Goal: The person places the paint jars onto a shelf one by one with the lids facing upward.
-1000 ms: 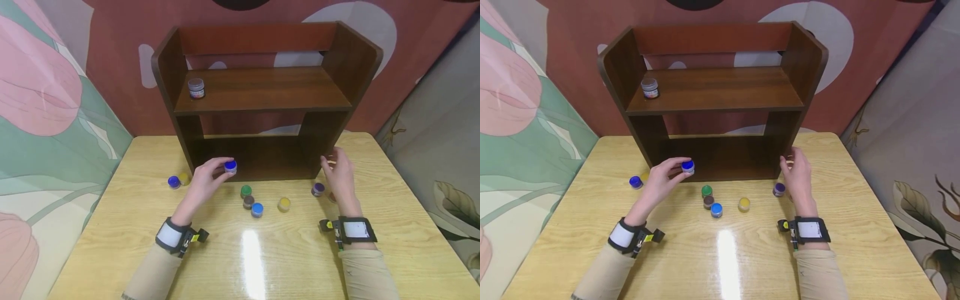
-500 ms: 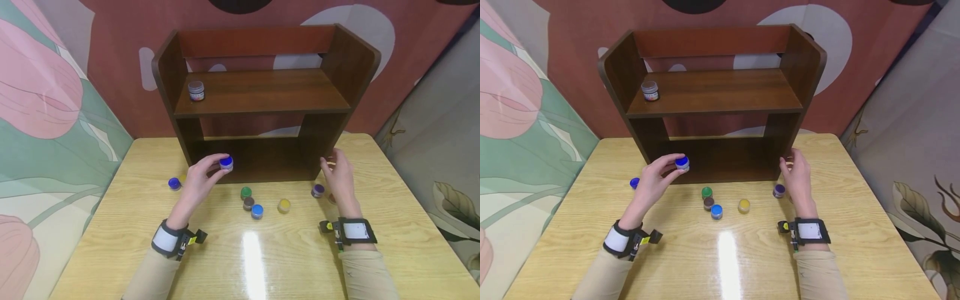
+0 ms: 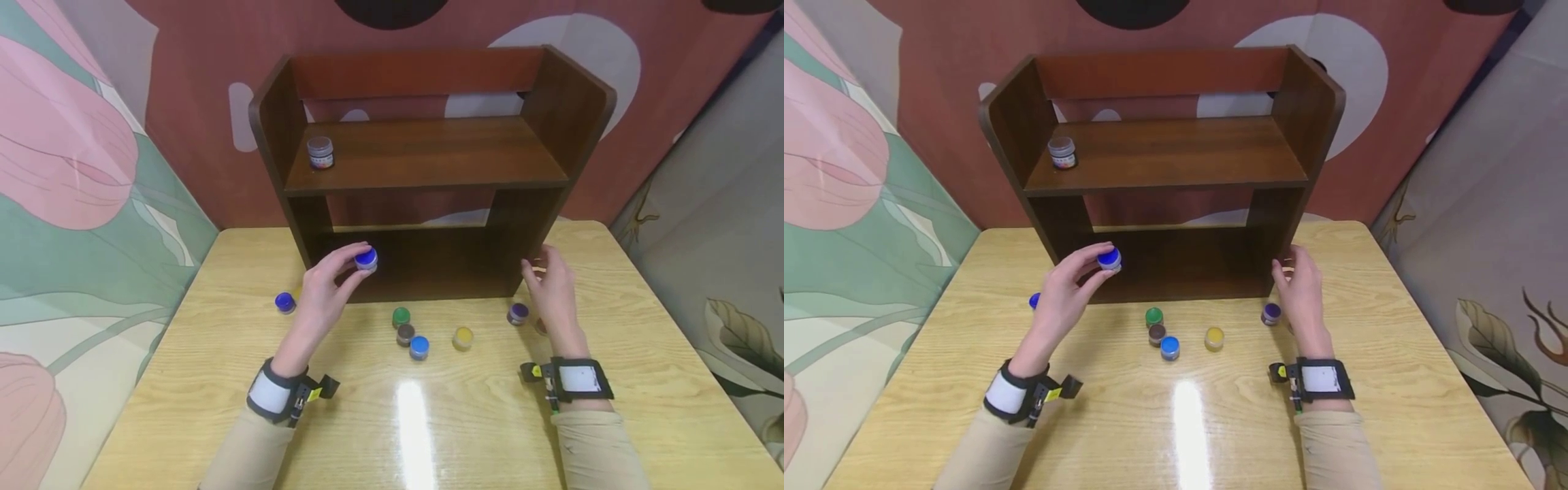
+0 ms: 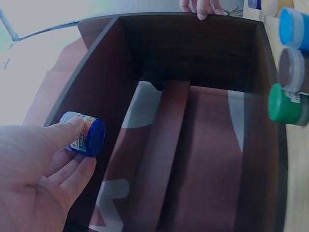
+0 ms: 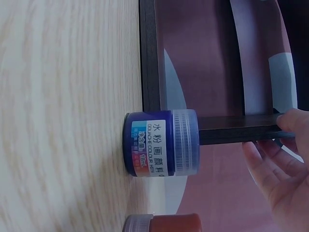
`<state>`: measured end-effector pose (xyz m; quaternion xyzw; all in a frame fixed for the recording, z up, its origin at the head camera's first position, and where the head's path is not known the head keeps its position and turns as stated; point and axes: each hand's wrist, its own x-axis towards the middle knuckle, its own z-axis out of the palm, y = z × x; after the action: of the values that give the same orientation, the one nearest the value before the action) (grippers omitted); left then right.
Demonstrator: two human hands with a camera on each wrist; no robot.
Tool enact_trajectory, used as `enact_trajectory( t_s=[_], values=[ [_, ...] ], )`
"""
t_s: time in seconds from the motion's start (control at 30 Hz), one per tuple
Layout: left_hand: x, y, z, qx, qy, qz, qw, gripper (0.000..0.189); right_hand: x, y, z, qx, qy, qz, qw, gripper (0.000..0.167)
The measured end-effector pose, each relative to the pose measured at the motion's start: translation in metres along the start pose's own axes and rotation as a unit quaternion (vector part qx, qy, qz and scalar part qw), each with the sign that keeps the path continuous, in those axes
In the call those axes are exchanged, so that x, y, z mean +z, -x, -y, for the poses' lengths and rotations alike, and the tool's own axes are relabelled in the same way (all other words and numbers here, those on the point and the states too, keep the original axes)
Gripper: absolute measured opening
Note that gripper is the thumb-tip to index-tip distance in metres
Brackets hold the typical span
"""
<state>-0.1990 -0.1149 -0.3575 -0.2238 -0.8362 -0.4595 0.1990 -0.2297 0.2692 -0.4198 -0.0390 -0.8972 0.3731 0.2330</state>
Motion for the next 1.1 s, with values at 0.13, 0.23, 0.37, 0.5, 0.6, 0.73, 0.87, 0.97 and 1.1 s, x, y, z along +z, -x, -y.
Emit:
enact_trajectory(
  t_s=[0.13,0.23,0.37,0.5,0.6,0.73,0.87,0.97,1.1],
  values=[
    [-0.007,-0.006,-0.007,0.015,-0.013,-0.016,0.9997,0.039,0.0,0.0,0.0,0.001,-0.001,0.002,1.0,0.038],
    [-0.013,-0.012,-0.013,0.027,-0.02,-0.029,0.999,0.04,0.0,0.0,-0.001,0.0,-0.003,0.001,1.0,0.038],
    [-0.021,-0.02,-0.021,0.043,-0.022,-0.042,0.9979,0.041,0.001,0.0,-0.002,-0.001,-0.007,0.0,1.0,0.037],
    [-0.026,-0.028,-0.028,0.063,-0.031,-0.059,0.9958,0.04,0.001,0.0,-0.002,-0.002,-0.01,0.0,1.0,0.037],
    [-0.028,-0.034,-0.033,0.074,-0.041,-0.068,0.9941,0.041,0.0,0.0,-0.002,-0.001,-0.012,-0.001,0.9999,0.037],
    [-0.029,-0.039,-0.04,0.078,-0.049,-0.075,0.993,0.041,0.001,0.0,-0.002,0.001,-0.014,-0.002,0.9999,0.037],
    [-0.029,-0.044,-0.047,0.078,-0.055,-0.077,0.9924,0.043,0.001,0.001,-0.001,0.004,-0.015,-0.003,0.9999,0.037],
    [-0.03,-0.049,-0.052,0.079,-0.061,-0.077,0.992,0.043,0.0,0.001,-0.002,0.004,-0.016,-0.004,0.9999,0.037],
    [-0.031,-0.059,-0.056,0.077,-0.067,-0.08,0.9916,0.041,0.0,0.0,-0.002,0.001,-0.015,-0.002,0.9999,0.037]
  ],
)
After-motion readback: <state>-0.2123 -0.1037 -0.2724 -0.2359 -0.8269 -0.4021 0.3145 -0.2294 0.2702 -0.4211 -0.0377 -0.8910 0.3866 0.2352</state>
